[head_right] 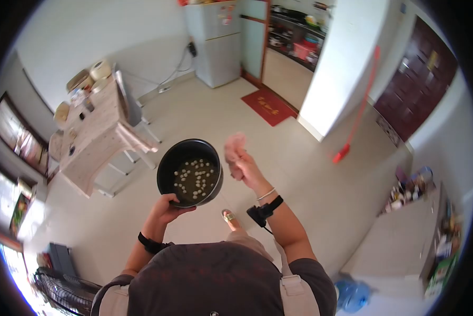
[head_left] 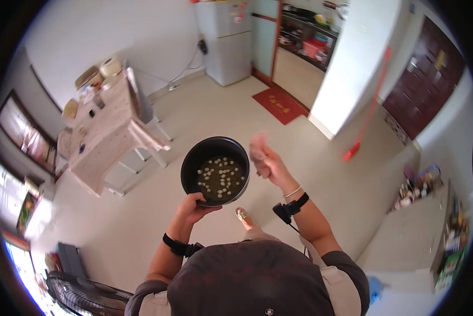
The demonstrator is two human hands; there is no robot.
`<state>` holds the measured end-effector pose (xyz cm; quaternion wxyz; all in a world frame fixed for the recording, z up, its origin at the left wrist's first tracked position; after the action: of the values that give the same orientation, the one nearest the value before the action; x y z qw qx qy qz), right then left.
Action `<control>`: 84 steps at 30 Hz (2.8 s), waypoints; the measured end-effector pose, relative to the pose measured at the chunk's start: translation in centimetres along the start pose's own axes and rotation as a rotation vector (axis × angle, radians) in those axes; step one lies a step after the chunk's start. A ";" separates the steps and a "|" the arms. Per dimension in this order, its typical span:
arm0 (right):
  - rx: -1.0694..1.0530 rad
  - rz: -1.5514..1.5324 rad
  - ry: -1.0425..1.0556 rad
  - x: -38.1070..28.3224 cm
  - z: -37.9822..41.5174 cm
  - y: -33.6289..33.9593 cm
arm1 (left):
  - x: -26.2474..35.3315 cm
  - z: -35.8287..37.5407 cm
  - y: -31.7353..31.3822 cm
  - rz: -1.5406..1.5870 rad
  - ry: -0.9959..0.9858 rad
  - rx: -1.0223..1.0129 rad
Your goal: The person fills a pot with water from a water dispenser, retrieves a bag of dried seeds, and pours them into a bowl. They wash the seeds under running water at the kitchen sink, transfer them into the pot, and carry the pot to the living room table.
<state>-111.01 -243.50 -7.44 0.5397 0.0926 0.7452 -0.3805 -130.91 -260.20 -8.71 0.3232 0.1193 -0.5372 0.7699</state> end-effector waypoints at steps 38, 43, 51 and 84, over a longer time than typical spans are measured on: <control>-0.845 -0.646 -0.772 41.4 -61.1 -55.6 | 44.1 22.3 43.6 0.480 -0.855 0.700; -0.930 -0.635 -1.181 49.9 -63.9 -65.0 | 48.1 28.6 46.2 0.539 -1.000 0.851; -1.316 -0.383 -1.361 60.2 -57.7 -77.5 | 48.4 38.9 52.7 0.759 -1.164 1.008; -1.724 0.378 -1.565 90.6 -40.9 -130.6 | 33.7 85.5 74.3 1.300 -1.650 1.526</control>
<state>-248.98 -331.48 -20.49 0.7818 -0.4522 0.1965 0.3817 -217.12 -340.92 -12.88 -0.6807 0.4271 0.0359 0.5941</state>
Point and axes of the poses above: each hand's wrist, its own z-axis away from the middle knuckle, its own y-axis out of the back of the hand, x = y × z, the point moved 6 cm from there along -z, towards the middle knuckle, and after that the axes turned 8 degrees about -x, right-handed, at the moved point
